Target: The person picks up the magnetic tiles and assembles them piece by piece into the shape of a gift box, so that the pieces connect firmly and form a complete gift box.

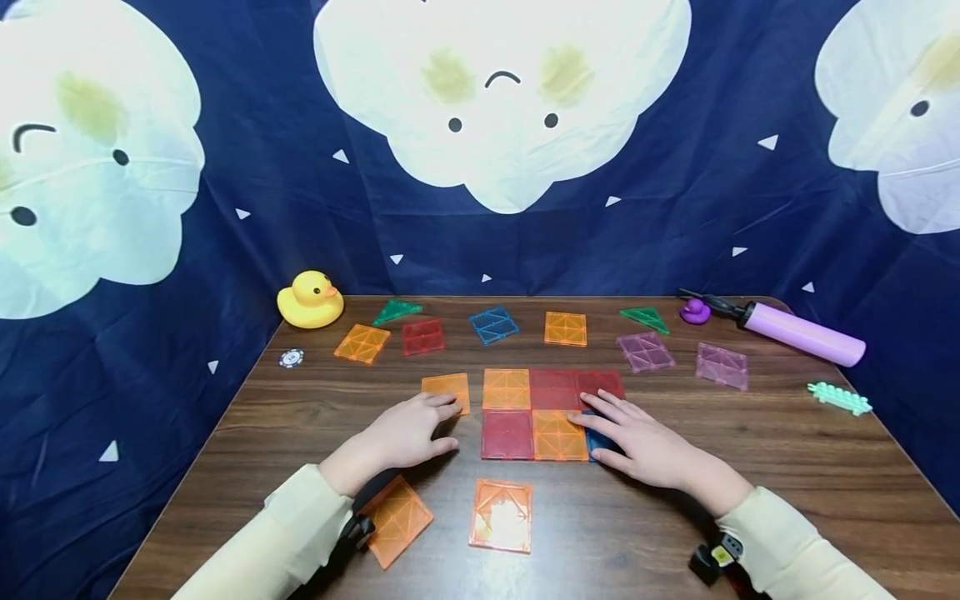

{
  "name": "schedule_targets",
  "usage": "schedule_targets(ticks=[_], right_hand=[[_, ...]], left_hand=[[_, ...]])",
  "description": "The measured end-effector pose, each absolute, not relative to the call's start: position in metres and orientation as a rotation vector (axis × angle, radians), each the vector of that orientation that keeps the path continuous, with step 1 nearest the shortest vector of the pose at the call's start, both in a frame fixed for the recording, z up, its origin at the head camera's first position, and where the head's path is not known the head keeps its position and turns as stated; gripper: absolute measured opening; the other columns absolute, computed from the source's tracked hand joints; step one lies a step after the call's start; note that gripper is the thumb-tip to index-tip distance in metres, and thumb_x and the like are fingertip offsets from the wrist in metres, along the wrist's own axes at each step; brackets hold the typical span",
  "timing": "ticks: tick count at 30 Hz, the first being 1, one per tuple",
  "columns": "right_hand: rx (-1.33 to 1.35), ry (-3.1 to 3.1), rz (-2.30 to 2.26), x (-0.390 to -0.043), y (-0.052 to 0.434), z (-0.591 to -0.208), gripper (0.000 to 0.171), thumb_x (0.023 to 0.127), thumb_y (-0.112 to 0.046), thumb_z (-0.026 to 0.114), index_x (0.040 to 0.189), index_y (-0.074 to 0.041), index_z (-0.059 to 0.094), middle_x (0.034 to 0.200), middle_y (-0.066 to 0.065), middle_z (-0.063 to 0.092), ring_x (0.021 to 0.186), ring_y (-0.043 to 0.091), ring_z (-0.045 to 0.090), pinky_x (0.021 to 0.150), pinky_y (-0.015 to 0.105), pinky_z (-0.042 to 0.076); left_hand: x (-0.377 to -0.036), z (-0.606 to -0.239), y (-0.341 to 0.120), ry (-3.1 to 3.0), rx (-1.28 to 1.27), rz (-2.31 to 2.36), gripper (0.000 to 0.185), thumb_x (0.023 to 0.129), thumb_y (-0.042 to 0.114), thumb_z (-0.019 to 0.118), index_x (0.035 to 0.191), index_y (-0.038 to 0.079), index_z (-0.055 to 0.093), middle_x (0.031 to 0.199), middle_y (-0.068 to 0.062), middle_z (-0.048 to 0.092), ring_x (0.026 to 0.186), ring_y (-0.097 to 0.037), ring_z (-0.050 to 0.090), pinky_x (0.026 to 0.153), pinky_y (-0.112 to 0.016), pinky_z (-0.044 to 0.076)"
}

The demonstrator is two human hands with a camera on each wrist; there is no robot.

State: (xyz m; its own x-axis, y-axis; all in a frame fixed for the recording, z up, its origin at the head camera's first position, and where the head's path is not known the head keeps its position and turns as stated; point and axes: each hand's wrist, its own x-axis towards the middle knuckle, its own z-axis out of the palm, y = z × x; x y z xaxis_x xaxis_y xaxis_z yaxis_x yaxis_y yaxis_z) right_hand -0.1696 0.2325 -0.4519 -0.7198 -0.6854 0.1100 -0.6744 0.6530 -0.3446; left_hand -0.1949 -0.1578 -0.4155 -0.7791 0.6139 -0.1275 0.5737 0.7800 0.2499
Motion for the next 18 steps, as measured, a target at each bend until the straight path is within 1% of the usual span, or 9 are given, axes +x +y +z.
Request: schedule_targets(ticks=[5, 11, 15, 18], right_hand=[[-1.125, 2.809, -0.563, -0.171, 0.233, -0.453, 0.053, 0.103, -0.031, 0.062, 0.153, -0.019, 0.05, 0.164, 0.017, 0.03, 0.149, 0.045, 0.022, 0.113, 0.068, 0.023], [-1.116, 2.811, -0.552, -0.171, 0.233, -0.453, 0.053, 0.102, -0.032, 0.062, 0.153, -0.02, 0.05, 0.164, 0.016, 0.03, 0.149, 0.045, 0.022, 0.114, 0.068, 0.022], [-1.118, 2.804, -0.546, -0.172, 0.234, -0.453, 0.053, 0.103, -0.033, 0.061, 0.153, -0.02, 0.049, 0.164, 0.017, 0.029, 0.149, 0.045, 0.022, 0.114, 0.068, 0.022], [-1.121, 2.796, -0.563, -0.173, 0.234, -0.453, 0.053, 0.103, -0.032, 0.061, 0.153, -0.019, 0.05, 0.164, 0.017, 0.03, 0.149, 0.046, 0.022, 0.113, 0.069, 0.022]], left_hand=[[-0.202, -0.418, -0.148, 2.761, 0.937, 0.284, 0.059, 0.098, 0.034, 0.069, 0.145, 0.0, 0.056, 0.152, -0.019, 0.048, 0.141, -0.039, 0.043, 0.115, -0.054, 0.033], [-0.205, -0.418, -0.142, 2.739, 0.961, 0.307, 0.061, 0.098, 0.035, 0.068, 0.147, 0.003, 0.054, 0.155, -0.018, 0.045, 0.141, -0.042, 0.042, 0.111, -0.061, 0.036], [-0.201, -0.418, -0.146, 2.739, 0.977, 0.329, 0.059, 0.098, 0.035, 0.068, 0.147, 0.003, 0.055, 0.154, -0.019, 0.045, 0.14, -0.039, 0.044, 0.108, -0.062, 0.038], [-0.192, -0.416, -0.152, 2.771, 0.992, 0.393, 0.055, 0.099, 0.03, 0.068, 0.143, 0.0, 0.057, 0.151, -0.022, 0.048, 0.138, -0.039, 0.047, 0.108, -0.059, 0.04]])
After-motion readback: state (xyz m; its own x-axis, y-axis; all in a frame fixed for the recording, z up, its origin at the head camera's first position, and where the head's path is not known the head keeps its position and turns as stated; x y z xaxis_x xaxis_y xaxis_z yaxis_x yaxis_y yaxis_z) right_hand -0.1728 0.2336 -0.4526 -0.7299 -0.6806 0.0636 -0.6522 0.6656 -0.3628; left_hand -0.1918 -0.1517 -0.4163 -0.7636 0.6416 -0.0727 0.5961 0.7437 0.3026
